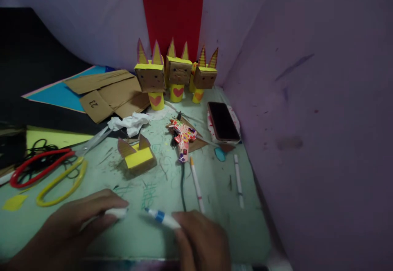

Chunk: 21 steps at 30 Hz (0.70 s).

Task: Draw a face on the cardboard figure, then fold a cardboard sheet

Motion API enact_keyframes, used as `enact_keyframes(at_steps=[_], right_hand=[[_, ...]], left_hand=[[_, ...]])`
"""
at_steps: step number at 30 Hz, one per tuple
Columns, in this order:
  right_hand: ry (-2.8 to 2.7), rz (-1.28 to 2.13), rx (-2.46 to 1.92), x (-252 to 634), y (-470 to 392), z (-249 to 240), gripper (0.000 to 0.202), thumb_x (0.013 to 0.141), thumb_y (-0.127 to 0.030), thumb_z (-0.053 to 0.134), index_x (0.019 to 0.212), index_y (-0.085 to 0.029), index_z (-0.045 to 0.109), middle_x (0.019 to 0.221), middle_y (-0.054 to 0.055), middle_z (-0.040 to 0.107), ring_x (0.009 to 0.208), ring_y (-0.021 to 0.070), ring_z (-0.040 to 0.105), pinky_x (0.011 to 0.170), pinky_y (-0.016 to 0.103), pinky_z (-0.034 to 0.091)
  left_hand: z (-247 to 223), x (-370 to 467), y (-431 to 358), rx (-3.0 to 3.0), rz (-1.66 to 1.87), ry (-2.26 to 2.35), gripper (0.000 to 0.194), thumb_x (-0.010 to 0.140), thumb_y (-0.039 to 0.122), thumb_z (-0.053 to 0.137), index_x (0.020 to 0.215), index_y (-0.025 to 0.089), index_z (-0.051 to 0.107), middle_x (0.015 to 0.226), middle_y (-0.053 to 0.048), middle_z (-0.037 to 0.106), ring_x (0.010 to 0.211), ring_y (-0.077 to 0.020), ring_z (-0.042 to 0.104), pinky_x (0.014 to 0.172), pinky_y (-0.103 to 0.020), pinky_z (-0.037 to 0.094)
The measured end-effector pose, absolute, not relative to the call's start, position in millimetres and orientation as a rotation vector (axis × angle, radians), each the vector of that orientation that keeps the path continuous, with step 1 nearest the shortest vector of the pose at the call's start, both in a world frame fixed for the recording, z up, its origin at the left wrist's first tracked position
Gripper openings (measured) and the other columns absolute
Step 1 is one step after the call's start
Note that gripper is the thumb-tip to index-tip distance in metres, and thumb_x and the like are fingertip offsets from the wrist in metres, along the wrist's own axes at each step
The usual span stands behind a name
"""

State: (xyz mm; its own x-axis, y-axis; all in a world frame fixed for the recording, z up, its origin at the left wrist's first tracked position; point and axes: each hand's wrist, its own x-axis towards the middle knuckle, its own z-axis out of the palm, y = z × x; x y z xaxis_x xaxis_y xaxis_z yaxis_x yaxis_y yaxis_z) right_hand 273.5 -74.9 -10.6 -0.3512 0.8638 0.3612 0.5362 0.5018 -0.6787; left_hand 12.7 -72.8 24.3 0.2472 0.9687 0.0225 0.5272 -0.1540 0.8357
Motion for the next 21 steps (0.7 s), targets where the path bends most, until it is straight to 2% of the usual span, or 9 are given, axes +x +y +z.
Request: enact_keyframes(at_steps=[6, 14, 17, 21], right_hand=[[-2.134, 0.557, -1.019, 270, -74, -7, 0.027, 0.085, -0.009, 0.051, 0.109, -0.021, 0.058, 0.074, 0.003, 0.069, 0.06, 0.016, 0.065, 0.053, 0.024, 0.05], [-2.219, 0.741, -1.034, 263, -73, -5, 0.018, 0.09, -0.016, 0.047, 0.1, -0.021, 0.061, 0.073, 0.002, 0.068, 0.06, 0.0156, 0.063, 0.051, 0.024, 0.045], [-2.178, 0.865, -1.03, 262, -75, -4, 0.02, 0.091, -0.018, 0.046, 0.1, -0.022, 0.063, 0.072, 0.001, 0.067, 0.061, 0.0148, 0.064, 0.053, 0.023, 0.046], [-2.099, 0.951, -1.148, 261, -78, 1, 0.021, 0.092, -0.021, 0.047, 0.1, -0.027, 0.065, 0.079, -0.001, 0.071, 0.07, 0.0155, 0.067, 0.064, 0.025, 0.049]], left_hand=[[25, 29, -68, 1.539, 0.791, 1.388, 0.019, 0.087, 0.034, 0.054, 0.089, 0.027, 0.071, 0.084, 0.0, 0.071, 0.078, -0.0169, 0.064, 0.071, -0.022, 0.048], [28, 32, -66, 1.678, 0.617, 1.183, 0.02, 0.09, 0.03, 0.049, 0.087, 0.025, 0.069, 0.074, 0.002, 0.066, 0.069, -0.0123, 0.063, 0.064, -0.019, 0.046], [27, 34, -69, 1.723, 0.568, 1.22, 0.02, 0.091, 0.031, 0.049, 0.085, 0.026, 0.068, 0.072, 0.004, 0.066, 0.068, -0.0102, 0.062, 0.064, -0.018, 0.044], [25, 35, -74, 1.836, 0.762, 1.222, 0.014, 0.088, 0.024, 0.053, 0.09, 0.029, 0.066, 0.067, 0.008, 0.066, 0.059, -0.0076, 0.061, 0.059, -0.015, 0.043]])
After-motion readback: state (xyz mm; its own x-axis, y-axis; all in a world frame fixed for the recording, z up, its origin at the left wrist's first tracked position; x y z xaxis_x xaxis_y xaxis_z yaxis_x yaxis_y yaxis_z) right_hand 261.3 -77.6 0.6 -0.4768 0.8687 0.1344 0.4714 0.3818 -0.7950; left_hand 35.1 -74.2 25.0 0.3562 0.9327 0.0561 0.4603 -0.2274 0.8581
